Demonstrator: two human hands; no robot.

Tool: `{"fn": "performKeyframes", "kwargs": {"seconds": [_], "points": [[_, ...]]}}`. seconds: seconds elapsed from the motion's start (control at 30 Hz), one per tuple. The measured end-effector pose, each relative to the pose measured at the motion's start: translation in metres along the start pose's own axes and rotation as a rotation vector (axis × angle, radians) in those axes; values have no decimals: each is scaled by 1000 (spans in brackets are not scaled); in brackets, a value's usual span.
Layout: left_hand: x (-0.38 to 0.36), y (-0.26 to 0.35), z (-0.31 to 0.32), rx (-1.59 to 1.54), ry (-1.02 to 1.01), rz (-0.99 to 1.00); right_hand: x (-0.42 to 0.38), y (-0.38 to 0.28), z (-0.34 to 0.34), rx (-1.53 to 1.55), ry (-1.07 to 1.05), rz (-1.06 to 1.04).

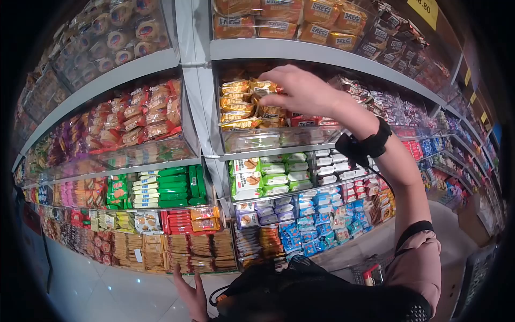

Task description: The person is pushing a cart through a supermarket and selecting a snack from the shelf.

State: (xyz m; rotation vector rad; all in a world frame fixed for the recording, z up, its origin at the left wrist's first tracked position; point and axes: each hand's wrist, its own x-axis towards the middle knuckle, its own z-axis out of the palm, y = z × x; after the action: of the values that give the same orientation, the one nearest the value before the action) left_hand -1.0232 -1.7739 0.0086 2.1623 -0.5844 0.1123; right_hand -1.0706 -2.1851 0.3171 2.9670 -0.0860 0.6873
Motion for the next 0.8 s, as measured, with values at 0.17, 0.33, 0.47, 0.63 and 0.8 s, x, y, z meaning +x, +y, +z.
{"fn": "performKeyframes", "kwargs": {"seconds": [0.17,0.33,0.47,0.63,0.8], "points": [[-3,-6,4,19,-10,-11,-28,55,-16,38,-161,281],[6,8,8,24,-52,-4,-49,57,0,69,-211,201],[8,14,11,-5,-53,30,-51,59,4,-12,-208,207],[8,11,16,17,-43,74,-52,68,3,72,-114,351],[10,15,15,37,-57,81,-33,123,19,-35,60,292]]}}
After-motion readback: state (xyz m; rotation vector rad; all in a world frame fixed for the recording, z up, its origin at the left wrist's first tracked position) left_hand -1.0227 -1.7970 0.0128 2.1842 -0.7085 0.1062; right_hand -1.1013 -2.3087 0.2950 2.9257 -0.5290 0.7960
